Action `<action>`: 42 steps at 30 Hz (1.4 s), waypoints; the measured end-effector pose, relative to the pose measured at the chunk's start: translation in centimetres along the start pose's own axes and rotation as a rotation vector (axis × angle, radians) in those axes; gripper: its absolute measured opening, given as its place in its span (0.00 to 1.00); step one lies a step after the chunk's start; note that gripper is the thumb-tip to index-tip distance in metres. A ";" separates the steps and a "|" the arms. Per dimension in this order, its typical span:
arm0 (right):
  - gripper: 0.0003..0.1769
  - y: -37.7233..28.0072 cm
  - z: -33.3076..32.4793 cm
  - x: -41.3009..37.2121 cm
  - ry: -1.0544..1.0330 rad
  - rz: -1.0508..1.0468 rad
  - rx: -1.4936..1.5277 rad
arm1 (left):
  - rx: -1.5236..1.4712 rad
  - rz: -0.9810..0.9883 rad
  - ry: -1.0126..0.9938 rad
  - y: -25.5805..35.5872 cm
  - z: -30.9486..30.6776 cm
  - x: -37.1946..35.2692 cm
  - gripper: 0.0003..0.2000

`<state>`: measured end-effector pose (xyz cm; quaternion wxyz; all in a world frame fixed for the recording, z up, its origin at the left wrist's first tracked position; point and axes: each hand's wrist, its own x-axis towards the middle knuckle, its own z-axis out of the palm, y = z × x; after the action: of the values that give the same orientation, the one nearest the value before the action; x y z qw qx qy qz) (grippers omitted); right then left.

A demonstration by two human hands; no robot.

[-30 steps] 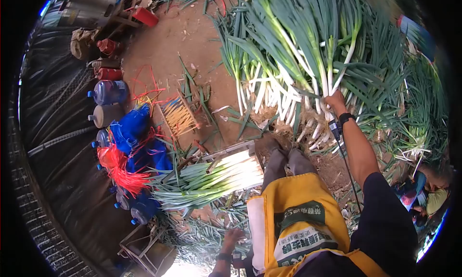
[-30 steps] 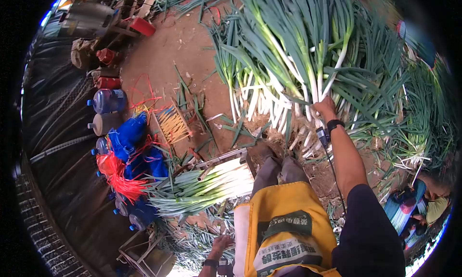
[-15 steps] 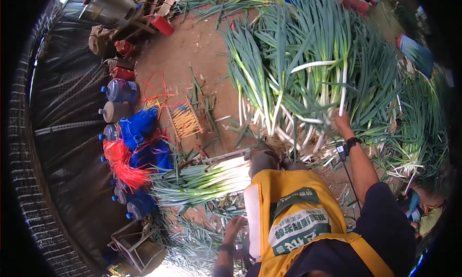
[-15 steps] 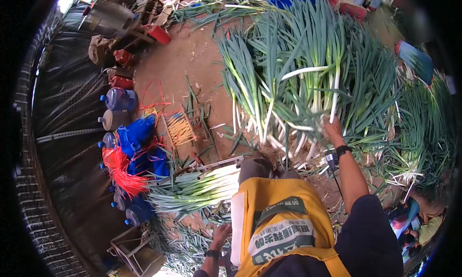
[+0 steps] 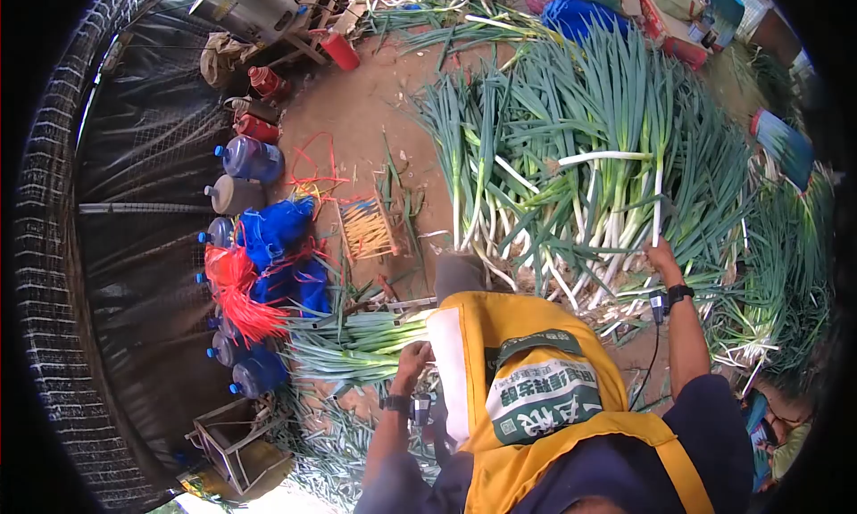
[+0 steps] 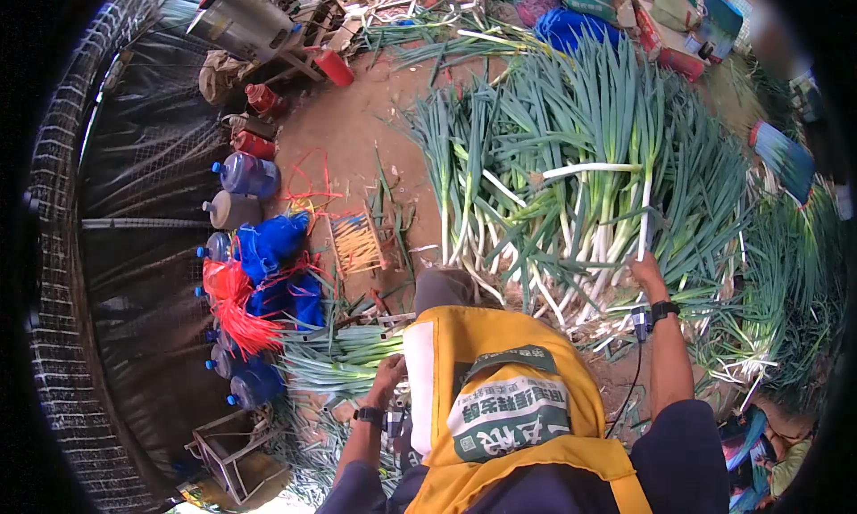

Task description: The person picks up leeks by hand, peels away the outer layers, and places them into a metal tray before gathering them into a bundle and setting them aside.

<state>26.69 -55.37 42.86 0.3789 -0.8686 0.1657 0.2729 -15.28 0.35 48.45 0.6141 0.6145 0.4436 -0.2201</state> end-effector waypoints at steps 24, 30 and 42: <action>0.16 -25.5 15.7 7.3 0.196 0.378 0.073 | 0.269 -0.019 0.108 11.0 -36.3 17.3 0.16; 0.17 -29.2 17.8 7.5 0.216 0.418 0.180 | 0.148 -0.053 0.055 12.6 -36.8 17.6 0.17; 0.21 -29.5 22.8 11.7 0.232 0.390 0.074 | 0.207 -0.186 -0.048 19.9 -38.1 24.1 0.16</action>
<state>42.67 -19.84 39.70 0.3289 -0.8312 0.3829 0.2333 2.79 46.11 45.62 0.5350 0.6254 0.4586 -0.3353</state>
